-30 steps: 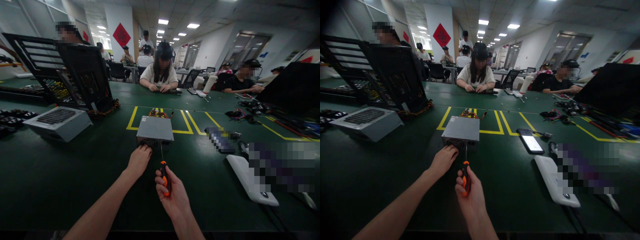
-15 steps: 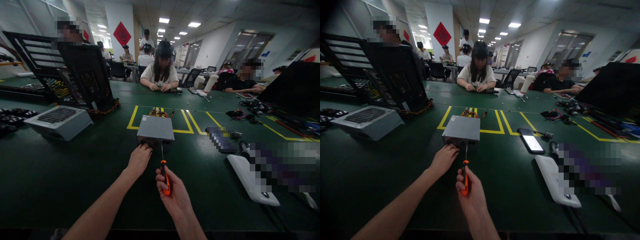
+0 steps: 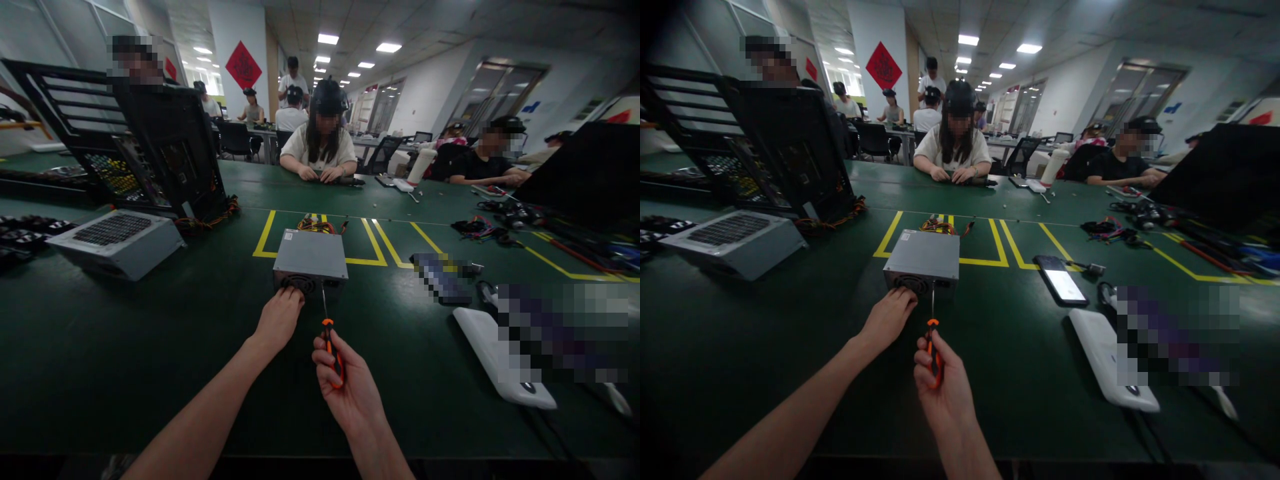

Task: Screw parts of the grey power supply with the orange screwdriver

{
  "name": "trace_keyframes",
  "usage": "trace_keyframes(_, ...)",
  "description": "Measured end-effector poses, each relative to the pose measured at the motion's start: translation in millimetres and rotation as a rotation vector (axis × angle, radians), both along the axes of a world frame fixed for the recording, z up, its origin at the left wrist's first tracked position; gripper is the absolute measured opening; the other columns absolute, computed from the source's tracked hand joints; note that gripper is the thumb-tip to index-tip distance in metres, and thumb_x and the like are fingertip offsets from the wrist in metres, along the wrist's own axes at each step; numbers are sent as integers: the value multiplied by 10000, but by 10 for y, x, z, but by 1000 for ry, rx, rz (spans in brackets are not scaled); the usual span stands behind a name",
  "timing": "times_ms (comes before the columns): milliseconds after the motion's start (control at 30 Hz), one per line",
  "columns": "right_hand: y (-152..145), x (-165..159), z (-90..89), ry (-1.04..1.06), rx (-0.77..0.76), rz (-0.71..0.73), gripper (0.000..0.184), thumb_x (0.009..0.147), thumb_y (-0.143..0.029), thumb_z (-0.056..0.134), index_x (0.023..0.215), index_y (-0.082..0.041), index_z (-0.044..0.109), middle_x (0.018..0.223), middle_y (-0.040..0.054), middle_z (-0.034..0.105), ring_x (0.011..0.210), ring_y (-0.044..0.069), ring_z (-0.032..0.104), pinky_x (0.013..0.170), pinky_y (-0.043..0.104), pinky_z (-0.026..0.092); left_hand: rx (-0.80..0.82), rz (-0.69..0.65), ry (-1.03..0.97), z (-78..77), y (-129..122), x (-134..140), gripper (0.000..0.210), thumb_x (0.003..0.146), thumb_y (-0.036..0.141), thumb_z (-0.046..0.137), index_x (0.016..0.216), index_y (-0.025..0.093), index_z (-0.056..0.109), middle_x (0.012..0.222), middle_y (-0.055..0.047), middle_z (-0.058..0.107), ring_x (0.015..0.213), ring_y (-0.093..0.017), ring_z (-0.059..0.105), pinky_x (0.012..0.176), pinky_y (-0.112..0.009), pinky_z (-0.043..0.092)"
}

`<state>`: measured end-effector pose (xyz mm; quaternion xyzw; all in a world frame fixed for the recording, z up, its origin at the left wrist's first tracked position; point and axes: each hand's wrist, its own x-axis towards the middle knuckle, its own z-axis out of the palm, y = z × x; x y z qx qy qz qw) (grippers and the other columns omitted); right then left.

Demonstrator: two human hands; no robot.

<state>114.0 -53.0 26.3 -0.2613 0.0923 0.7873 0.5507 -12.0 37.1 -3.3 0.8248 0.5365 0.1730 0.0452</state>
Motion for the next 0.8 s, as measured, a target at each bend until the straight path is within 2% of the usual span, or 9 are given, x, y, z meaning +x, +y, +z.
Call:
trace_keyframes(167, 16, -26, -20, -76, -61, 69, 227, 893, -254, 382, 865, -96, 542, 604, -14, 459, 419, 8, 370, 341, 77, 316, -72, 8, -102, 10, -18, 20, 147, 869, 162, 364, 908, 159, 506, 907, -57, 584, 871, -183, 537, 764, -307, 430)
trace_keyframes(233, 20, -41, -20, -100, -44, 81, 247, 895, -292, 375, 905, -112, 544, 609, -11, 466, 412, 11, 361, 323, 77, 287, -106, 11, -159, 19, -24, 29, 123, 861, 159, 386, 906, 164, 500, 894, -48, 592, 851, -178, 548, 743, -299, 436)
trace_keyframes(367, 6, -55, -2, -69, -13, 25, 191, 876, -252, 419, 798, -120, 532, 646, 2, 480, 407, 5, 339, 292, 72, 211, -135, 2, -224, 33, -31, 42, 109, 851, 160, 410, 902, 170, 507, 905, -45, 595, 856, -169, 555, 755, -295, 439)
trace_keyframes(467, -7, -53, 6, -47, -22, 20, 189, 877, -221, 413, 789, -110, 538, 636, -1, 475, 419, 5, 360, 317, 69, 265, -122, -23, -279, 42, -41, 50, 129, 852, 162, 405, 914, 178, 517, 939, -43, 589, 873, -161, 554, 773, -295, 442)
trace_keyframes(567, -4, -57, 1, -86, -19, 95, 240, 890, -271, 385, 922, -109, 559, 624, 3, 484, 439, 21, 405, 346, 82, 313, -58, -47, -394, 67, -56, 55, 210, 857, 161, 389, 1037, 194, 493, 950, -33, 581, 882, -148, 554, 790, -284, 444)
trace_keyframes(633, 3, -65, -2, -107, -5, 119, 260, 890, -300, 382, 972, -123, 554, 625, 4, 490, 431, 25, 404, 330, 83, 286, 8, -48, -466, 95, -64, 53, 310, 869, 172, 370, 1170, 224, 421, 959, -22, 570, 887, -137, 554, 807, -278, 442)
trace_keyframes(733, 5, -76, 3, -123, -6, 79, 194, 870, -274, 427, 863, -127, 553, 643, 7, 503, 418, 16, 377, 308, 79, 231, 58, 13, -457, 137, -65, 38, 399, 890, 201, 330, 1284, 263, 319, 990, -23, 552, 870, -136, 560, 799, -276, 444)
trace_keyframes(800, -3, -77, 13, -134, -29, 42, 146, 857, -224, 452, 794, -126, 541, 645, 6, 508, 428, 14, 383, 318, 77, 247, 54, 72, -394, 154, -63, 26, 412, 898, 214, 307, 1306, 275, 304, 999, -30, 544, 813, -136, 566, 754, -269, 452)
